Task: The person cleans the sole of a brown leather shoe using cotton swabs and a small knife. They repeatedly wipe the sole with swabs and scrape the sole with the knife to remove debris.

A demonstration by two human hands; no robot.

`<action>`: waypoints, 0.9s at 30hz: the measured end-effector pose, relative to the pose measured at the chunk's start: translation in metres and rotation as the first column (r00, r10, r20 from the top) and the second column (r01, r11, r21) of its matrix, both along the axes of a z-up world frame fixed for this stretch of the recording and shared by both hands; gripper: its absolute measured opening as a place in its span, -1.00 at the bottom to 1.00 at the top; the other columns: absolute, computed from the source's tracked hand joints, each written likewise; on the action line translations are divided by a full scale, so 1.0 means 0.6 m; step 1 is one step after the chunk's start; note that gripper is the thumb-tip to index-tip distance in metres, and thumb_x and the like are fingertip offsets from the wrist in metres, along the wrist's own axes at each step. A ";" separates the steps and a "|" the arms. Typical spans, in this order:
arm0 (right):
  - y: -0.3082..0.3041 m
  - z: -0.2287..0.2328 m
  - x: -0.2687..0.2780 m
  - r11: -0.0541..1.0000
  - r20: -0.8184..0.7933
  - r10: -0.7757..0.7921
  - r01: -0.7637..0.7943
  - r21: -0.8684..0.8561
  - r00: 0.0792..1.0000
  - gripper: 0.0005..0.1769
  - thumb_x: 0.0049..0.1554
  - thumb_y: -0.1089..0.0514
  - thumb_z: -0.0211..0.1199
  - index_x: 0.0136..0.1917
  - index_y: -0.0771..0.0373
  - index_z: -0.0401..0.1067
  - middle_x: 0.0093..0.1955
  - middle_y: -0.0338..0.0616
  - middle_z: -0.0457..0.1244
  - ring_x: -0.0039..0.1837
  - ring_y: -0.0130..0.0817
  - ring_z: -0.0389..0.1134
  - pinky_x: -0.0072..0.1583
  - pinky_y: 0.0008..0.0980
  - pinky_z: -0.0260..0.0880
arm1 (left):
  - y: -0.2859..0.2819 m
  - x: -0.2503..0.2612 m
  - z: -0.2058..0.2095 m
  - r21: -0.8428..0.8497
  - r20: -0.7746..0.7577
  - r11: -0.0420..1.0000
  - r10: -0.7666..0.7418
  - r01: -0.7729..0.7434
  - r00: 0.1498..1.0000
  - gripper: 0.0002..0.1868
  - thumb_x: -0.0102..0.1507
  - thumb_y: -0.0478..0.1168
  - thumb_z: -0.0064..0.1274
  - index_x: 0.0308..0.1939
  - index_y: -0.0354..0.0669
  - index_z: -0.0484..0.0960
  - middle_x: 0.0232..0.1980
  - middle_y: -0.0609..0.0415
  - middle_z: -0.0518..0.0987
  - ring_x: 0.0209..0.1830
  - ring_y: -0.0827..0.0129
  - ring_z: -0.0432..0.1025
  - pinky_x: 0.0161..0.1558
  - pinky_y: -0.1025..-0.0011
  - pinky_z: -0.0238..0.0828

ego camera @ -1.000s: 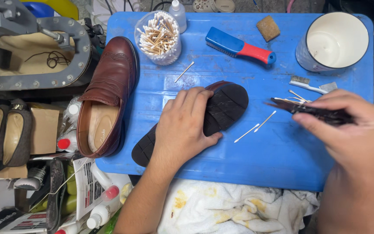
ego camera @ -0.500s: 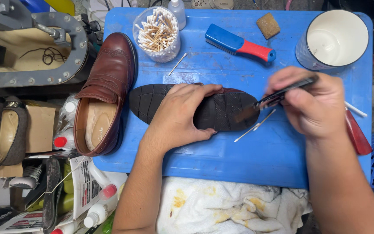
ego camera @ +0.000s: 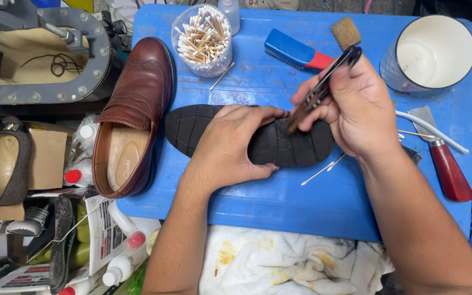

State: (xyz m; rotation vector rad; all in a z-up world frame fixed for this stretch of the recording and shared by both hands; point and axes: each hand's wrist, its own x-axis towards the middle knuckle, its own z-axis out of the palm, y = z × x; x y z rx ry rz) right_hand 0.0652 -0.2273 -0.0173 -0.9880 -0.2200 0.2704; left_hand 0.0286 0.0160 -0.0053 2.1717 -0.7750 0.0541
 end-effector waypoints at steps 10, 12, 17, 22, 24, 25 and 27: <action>-0.016 0.014 -0.030 0.906 0.299 0.119 0.020 -0.423 0.947 -0.71 0.18 0.52 0.18 0.02 0.26 0.19 0.06 0.18 0.37 0.10 -0.14 0.46 0.21 -0.23 0.53 | -0.001 0.004 -0.007 0.000 -0.014 1.000 0.024 -0.024 1.000 -0.09 -0.14 -0.03 0.48 0.24 -0.18 0.46 0.14 0.03 0.65 0.18 0.13 0.52 0.32 0.17 0.27; -0.011 0.007 -0.029 0.909 0.120 0.096 -0.038 -0.416 0.988 -0.76 0.24 0.50 0.14 0.09 0.28 0.20 0.05 0.16 0.39 0.03 -0.18 0.50 0.04 -0.33 0.55 | -0.002 0.005 -0.003 0.025 -0.038 0.999 0.031 -0.030 0.999 -0.11 -0.14 -0.02 0.49 0.22 -0.16 0.49 0.09 0.02 0.66 0.16 0.13 0.52 0.32 0.17 0.28; -0.010 -0.006 -0.014 0.907 0.173 0.170 -0.086 -0.412 0.970 -0.73 0.23 0.49 0.18 0.12 0.30 0.22 0.07 0.09 0.37 0.10 -0.31 0.46 0.12 -0.39 0.55 | -0.002 0.003 0.000 0.041 0.039 0.998 0.050 -0.052 0.998 -0.17 -0.15 0.00 0.48 0.16 -0.12 0.57 0.13 -0.02 0.66 0.20 0.11 0.50 0.42 0.08 0.19; -0.007 -0.006 -0.016 0.814 0.242 0.164 0.007 -0.581 0.956 -0.76 0.20 0.47 0.22 0.09 0.33 0.27 0.02 0.02 0.40 0.05 -0.36 0.48 0.02 -0.46 0.52 | -0.007 0.005 -0.006 0.063 0.068 0.995 0.071 -0.076 0.995 -0.13 -0.17 0.08 0.50 0.19 -0.09 0.63 0.13 -0.02 0.66 0.24 0.14 0.49 0.45 0.04 0.15; -0.006 -0.005 -0.016 0.798 0.267 0.189 0.011 -0.603 0.945 -0.78 0.20 0.46 0.22 0.07 0.33 0.27 0.00 0.00 0.41 0.05 -0.36 0.50 0.02 -0.47 0.52 | -0.005 0.004 -0.007 0.059 0.055 0.996 0.069 -0.072 0.996 -0.12 -0.16 0.09 0.50 0.21 -0.09 0.63 0.13 0.01 0.67 0.23 0.18 0.51 0.45 0.06 0.16; -0.006 -0.004 -0.015 0.801 0.279 0.193 0.013 -0.599 0.941 -0.79 0.20 0.47 0.21 0.07 0.34 0.27 0.00 0.00 0.41 0.06 -0.35 0.50 0.06 -0.45 0.54 | -0.004 0.004 -0.008 0.056 0.048 0.996 0.073 -0.075 0.996 -0.13 -0.16 0.09 0.50 0.21 -0.09 0.63 0.13 0.01 0.67 0.22 0.18 0.51 0.45 0.06 0.17; -0.004 -0.005 -0.015 0.806 0.302 0.202 0.017 -0.591 0.932 -0.80 0.22 0.47 0.19 0.07 0.34 0.26 0.01 0.01 0.41 0.10 -0.33 0.50 0.13 -0.42 0.57 | -0.003 0.003 -0.009 0.049 0.033 0.996 0.079 -0.080 0.996 -0.14 -0.15 0.08 0.50 0.21 -0.09 0.64 0.12 0.01 0.67 0.20 0.19 0.51 0.45 0.08 0.18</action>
